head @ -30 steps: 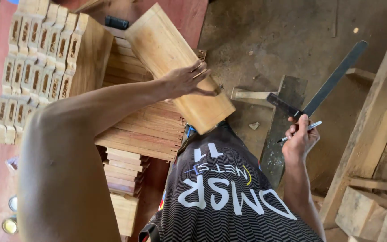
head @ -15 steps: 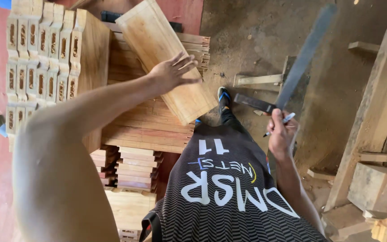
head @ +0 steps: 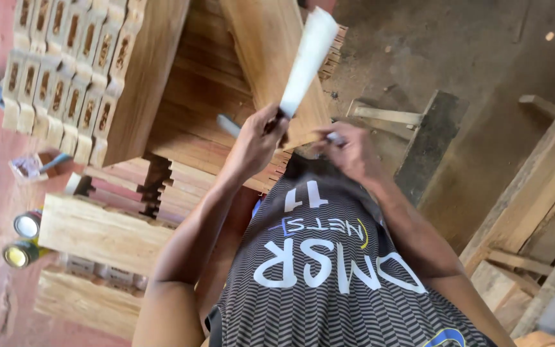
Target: The person uses a metal square ruler and a white marker to draw straight lines on several rectangular wooden planks. They repeatedly position the ruler on the wood, draw a line along its edge, and then move to the next plank to repeat the process.
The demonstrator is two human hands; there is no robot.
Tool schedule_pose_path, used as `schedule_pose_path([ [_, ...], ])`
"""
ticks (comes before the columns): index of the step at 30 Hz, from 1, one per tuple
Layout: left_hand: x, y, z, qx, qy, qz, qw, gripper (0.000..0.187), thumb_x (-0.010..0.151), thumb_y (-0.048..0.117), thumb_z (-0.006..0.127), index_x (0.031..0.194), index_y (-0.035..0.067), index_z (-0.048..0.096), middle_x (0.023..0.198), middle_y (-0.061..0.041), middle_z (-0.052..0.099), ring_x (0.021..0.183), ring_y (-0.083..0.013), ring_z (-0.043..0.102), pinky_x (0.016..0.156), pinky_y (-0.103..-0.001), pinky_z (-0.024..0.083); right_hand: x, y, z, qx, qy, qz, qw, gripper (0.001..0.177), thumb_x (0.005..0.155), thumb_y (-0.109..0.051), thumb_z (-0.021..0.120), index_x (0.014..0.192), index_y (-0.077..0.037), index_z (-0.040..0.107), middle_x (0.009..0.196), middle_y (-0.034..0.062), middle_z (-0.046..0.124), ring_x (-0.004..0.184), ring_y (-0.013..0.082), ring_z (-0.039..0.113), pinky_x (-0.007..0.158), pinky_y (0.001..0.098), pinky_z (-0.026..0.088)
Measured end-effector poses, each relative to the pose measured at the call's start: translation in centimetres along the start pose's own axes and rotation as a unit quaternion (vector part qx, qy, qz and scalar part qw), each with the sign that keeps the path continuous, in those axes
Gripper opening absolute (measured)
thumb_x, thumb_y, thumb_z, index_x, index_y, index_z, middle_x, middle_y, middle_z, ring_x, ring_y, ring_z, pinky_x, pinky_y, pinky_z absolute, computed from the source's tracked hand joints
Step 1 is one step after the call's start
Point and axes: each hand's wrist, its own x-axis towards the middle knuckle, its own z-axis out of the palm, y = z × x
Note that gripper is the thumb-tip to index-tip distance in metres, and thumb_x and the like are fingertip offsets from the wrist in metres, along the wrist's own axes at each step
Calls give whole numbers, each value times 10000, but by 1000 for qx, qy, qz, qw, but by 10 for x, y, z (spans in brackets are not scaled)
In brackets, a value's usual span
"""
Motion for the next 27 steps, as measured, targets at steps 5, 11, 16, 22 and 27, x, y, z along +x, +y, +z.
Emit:
schedule_pose_path([
  [5, -37, -22, -18, 302, 66, -10, 951, 222, 828, 64, 600, 1025, 127, 520, 730, -167, 610, 677, -365, 627, 603, -419, 473, 0, 85, -32, -73, 174, 37, 981, 135, 894, -176, 632, 991, -92, 676, 824, 95, 657, 719, 152, 598, 627, 265, 465],
  [11, -52, -85, -17, 423, 63, 65, 901, 187, 824, 168, 619, 1003, 143, 569, 755, -74, 567, 705, -292, 599, 637, -369, 436, -8, 81, -16, -73, 152, 10, 986, 177, 880, -186, 615, 1029, -121, 686, 812, 100, 648, 707, 143, 560, 619, 274, 455],
  [16, -54, -87, -19, 459, 51, 84, 883, 118, 811, 172, 623, 901, 144, 553, 728, -62, 545, 702, -287, 588, 626, -357, 423, -1, 86, -1, -60, 150, -4, 987, 164, 860, -160, 620, 1002, -126, 693, 830, 83, 652, 738, 172, 605, 632, 285, 480],
  [22, -50, -95, -20, 444, 48, 72, 892, 143, 807, 171, 623, 913, 119, 542, 726, -97, 551, 717, -318, 590, 641, -374, 432, -7, 91, 4, -43, 172, -6, 984, 138, 857, -102, 605, 961, -100, 697, 849, 92, 648, 761, 194, 614, 655, 296, 481],
  [27, -48, -103, -20, 428, 38, 55, 901, 140, 821, 170, 616, 943, 129, 561, 729, -83, 555, 721, -308, 593, 639, -370, 441, -11, 99, 8, -29, 182, 4, 983, 144, 852, -89, 600, 957, -99, 698, 849, 80, 647, 760, 172, 607, 652, 286, 475],
])
